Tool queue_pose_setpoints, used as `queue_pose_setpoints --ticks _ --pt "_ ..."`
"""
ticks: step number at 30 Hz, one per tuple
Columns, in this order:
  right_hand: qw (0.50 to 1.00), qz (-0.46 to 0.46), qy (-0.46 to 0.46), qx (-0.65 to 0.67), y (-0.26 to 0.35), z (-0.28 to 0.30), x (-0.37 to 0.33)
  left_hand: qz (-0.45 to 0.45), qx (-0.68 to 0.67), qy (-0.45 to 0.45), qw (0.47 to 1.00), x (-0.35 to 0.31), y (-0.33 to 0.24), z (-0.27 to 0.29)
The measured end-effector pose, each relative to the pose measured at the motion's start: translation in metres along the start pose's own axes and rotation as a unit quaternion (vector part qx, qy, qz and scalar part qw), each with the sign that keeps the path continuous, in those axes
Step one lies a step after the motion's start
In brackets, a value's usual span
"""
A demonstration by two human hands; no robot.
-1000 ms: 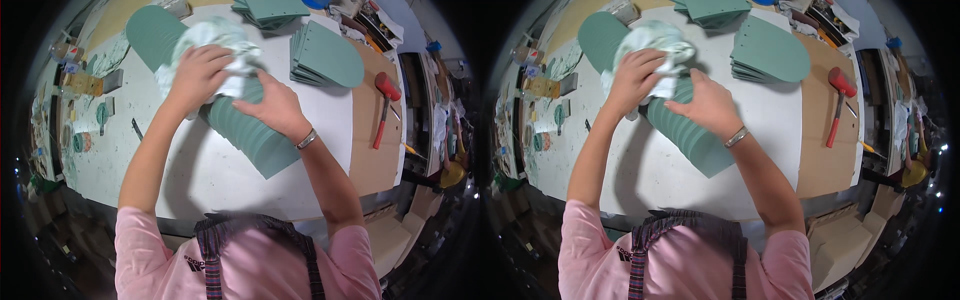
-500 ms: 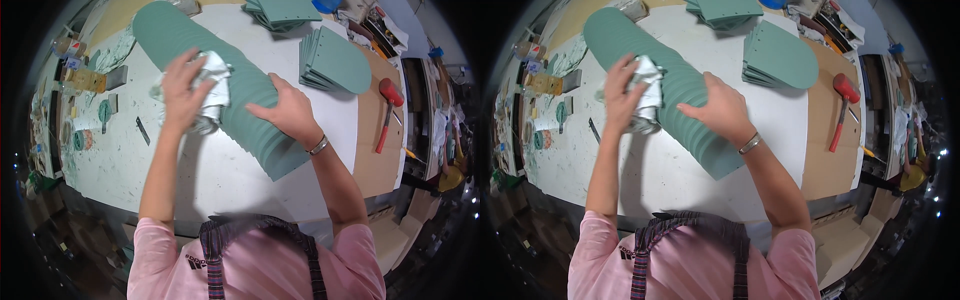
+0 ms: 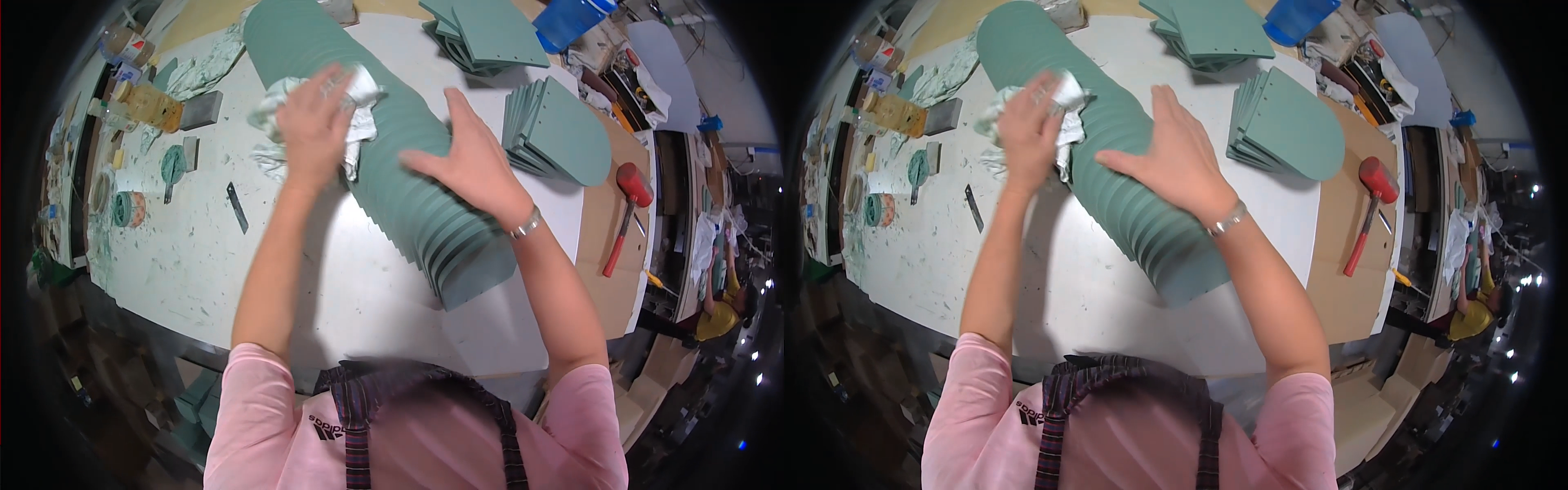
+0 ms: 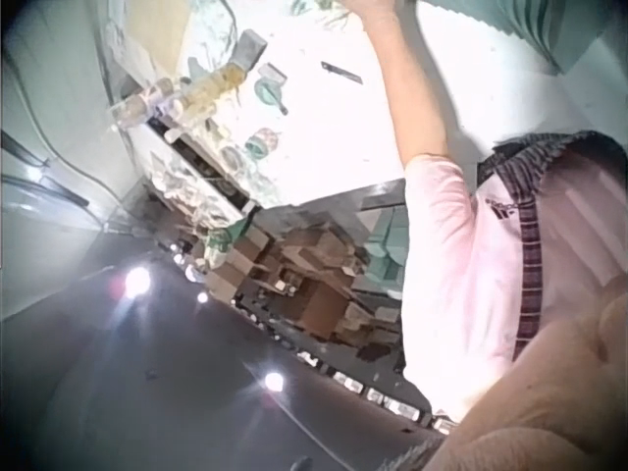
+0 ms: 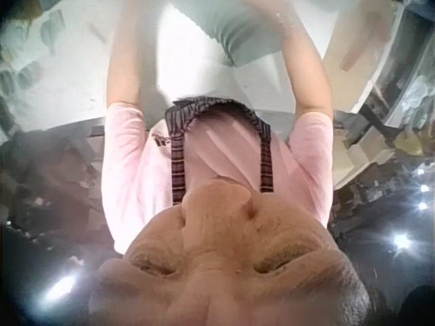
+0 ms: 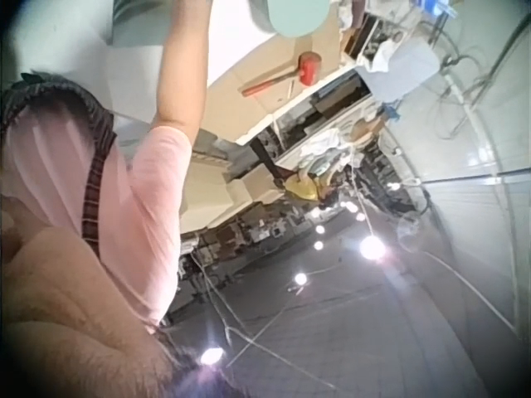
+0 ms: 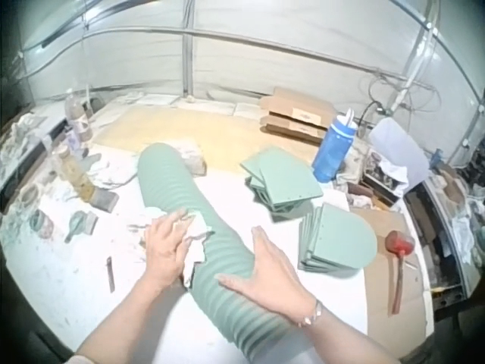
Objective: The person peels thin excess material strips from the edges of a stack of green foam components and wipes the surfaces with a cloth.
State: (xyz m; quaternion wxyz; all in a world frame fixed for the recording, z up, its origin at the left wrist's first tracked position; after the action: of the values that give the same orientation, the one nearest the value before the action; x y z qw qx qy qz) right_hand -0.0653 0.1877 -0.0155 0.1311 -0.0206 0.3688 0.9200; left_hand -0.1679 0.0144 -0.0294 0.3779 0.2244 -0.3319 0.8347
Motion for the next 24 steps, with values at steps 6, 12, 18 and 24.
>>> queue_pose_setpoints --ticks 6,12,18,24 --pt "0.993 0.088 -0.024 -0.075 0.007 -0.026 0.038 0.079 -0.093 0.027 0.992 -0.136 0.026 0.004" --pt "0.993 0.085 -0.012 -0.087 0.009 -0.036 0.039 0.187 -0.106 -0.047 0.975 -0.068 0.029 0.025" --pt "0.994 0.053 -0.008 -0.093 0.004 -0.034 0.036 0.194 -0.139 0.01 0.971 -0.142 -0.015 0.003" --pt "0.996 0.043 -0.013 -0.081 -0.003 -0.037 0.039 0.137 -0.186 0.028 0.973 -0.146 -0.078 0.025"
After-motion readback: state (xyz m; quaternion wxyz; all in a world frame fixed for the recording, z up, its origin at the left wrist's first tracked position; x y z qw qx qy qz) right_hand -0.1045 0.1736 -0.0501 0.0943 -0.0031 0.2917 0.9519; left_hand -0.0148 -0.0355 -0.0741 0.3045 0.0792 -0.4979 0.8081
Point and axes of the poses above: each hand's wrist, its own x-axis towards the middle knuckle, its own z-axis out of the back of the hand, y = z × x, the point moved 8 cm from there along x, towards the middle knuckle
